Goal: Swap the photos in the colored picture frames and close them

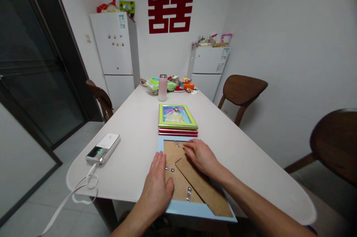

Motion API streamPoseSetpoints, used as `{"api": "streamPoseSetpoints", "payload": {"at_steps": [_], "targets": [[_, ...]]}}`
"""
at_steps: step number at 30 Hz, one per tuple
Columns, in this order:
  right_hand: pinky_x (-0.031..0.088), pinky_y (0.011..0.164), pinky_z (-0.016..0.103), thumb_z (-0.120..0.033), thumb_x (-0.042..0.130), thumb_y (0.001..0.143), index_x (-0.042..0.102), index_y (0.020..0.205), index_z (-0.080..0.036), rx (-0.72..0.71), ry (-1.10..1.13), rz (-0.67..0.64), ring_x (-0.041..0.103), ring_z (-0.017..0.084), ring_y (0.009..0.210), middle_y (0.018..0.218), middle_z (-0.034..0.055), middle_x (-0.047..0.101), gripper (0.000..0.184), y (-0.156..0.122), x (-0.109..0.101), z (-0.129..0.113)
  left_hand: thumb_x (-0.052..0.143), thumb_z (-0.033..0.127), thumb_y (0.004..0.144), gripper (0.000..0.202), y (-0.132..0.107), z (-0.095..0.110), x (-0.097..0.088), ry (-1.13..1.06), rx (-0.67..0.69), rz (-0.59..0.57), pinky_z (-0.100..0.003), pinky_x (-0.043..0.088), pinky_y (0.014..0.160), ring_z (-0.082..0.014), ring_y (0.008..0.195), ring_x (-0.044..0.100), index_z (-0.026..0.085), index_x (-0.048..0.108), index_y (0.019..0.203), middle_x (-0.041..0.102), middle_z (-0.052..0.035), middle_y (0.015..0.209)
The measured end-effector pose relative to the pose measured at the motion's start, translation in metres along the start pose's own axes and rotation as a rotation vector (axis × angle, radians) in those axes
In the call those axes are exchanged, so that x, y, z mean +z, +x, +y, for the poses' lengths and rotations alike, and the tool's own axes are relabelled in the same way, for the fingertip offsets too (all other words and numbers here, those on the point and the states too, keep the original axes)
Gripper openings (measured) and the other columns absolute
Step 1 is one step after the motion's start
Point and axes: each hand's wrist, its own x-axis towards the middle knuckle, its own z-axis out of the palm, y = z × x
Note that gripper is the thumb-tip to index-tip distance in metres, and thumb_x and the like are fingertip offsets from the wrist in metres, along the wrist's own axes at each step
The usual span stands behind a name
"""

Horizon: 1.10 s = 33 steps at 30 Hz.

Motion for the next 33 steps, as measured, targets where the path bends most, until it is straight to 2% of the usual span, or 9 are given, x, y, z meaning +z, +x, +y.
{"api": "streamPoseSetpoints", "payload": {"at_steps": [2,4,8,11,16,21,27,30,33], "targets": [[0.037,0.069,0.025,-0.019,0.037,0.077,0.066,0.079,-0.015,-0.008,-0.007,-0.018,0.052,0.016,0.072,0.073,0.0067,0.06,0.029,0.014,0.006,-0.008,0.04,0.007,0.063,0.059,0.0,-0.002,-0.001,-0.01,0.005,-0.003,-0.041,0.024,0.1,-0.0225,0.122,0.023,0.004,0.031,0.122,0.03,-0.0169,0.131],[0.036,0.067,0.026,-0.019,0.039,0.077,0.067,0.072,-0.015,-0.001,-0.013,-0.014,0.052,0.016,0.07,0.069,0.007,0.059,0.029,0.024,0.014,-0.012,0.04,0.007,0.063,0.059,0.0,-0.004,-0.002,-0.021,0.019,-0.016,-0.04,0.024,0.1,-0.0219,0.122,0.024,0.004,0.032,0.122,0.031,-0.0162,0.131],[0.035,0.07,0.027,-0.02,0.041,0.076,0.066,0.084,-0.015,0.015,-0.008,0.0,0.051,0.018,0.076,0.077,0.0087,0.06,0.027,0.031,0.025,-0.013,0.041,0.007,0.063,0.06,0.0,-0.006,-0.002,-0.046,0.039,-0.023,-0.041,0.024,0.1,-0.0211,0.122,0.024,0.006,0.032,0.122,0.031,-0.0139,0.131],[0.035,0.071,0.027,-0.021,0.041,0.076,0.065,0.087,-0.015,0.016,0.005,-0.006,0.051,0.018,0.077,0.078,0.0087,0.06,0.027,0.031,0.026,-0.012,0.041,0.007,0.064,0.06,0.0,-0.006,-0.002,-0.05,0.033,-0.012,-0.04,0.024,0.1,-0.0215,0.122,0.024,0.006,0.031,0.123,0.031,-0.0145,0.131],[0.036,0.072,0.027,-0.026,0.046,0.074,0.062,0.093,-0.017,-0.019,0.055,-0.031,0.051,0.017,0.079,0.083,0.0067,0.059,0.026,0.017,0.015,-0.021,0.04,0.007,0.064,0.06,0.001,-0.004,-0.003,-0.037,0.022,-0.025,-0.04,0.024,0.1,-0.0221,0.122,0.024,0.002,0.03,0.123,0.03,-0.0175,0.131],[0.037,0.07,0.026,-0.029,0.057,0.067,0.064,0.075,-0.02,-0.165,0.227,-0.108,0.05,0.015,0.077,0.08,0.0028,0.058,0.014,-0.01,0.009,-0.039,0.039,0.006,0.064,0.059,0.001,-0.005,-0.001,-0.043,0.032,-0.001,-0.041,0.024,0.1,-0.0213,0.122,0.025,0.003,0.031,0.122,0.032,-0.0175,0.13],[0.037,0.068,0.028,-0.025,0.056,0.068,0.06,0.066,-0.018,-0.091,0.174,-0.036,0.049,0.016,0.075,0.072,0.0033,0.056,0.008,-0.012,0.019,-0.05,0.04,0.006,0.063,0.059,0.0,-0.007,0.001,-0.057,0.036,0.009,-0.041,0.025,0.1,-0.0209,0.121,0.026,0.007,0.032,0.122,0.033,-0.0144,0.13],[0.038,0.071,0.03,-0.024,0.054,0.069,0.06,0.071,-0.016,-0.074,0.221,-0.046,0.05,0.017,0.077,0.075,0.0047,0.057,0.009,-0.011,0.014,-0.048,0.04,0.006,0.063,0.06,0.0,-0.006,0.0,-0.056,0.036,0.009,-0.041,0.025,0.1,-0.0209,0.121,0.025,0.009,0.031,0.123,0.033,-0.0136,0.131],[0.037,0.079,0.03,-0.022,0.055,0.068,0.061,0.083,-0.017,-0.133,0.356,-0.111,0.049,0.017,0.087,0.088,0.0056,0.057,0.017,-0.022,-0.006,-0.036,0.04,0.008,0.064,0.059,0.0,-0.006,-0.001,-0.04,0.027,0.009,-0.041,0.025,0.099,-0.0206,0.121,0.026,0.008,0.031,0.123,0.033,-0.0143,0.13]]}}
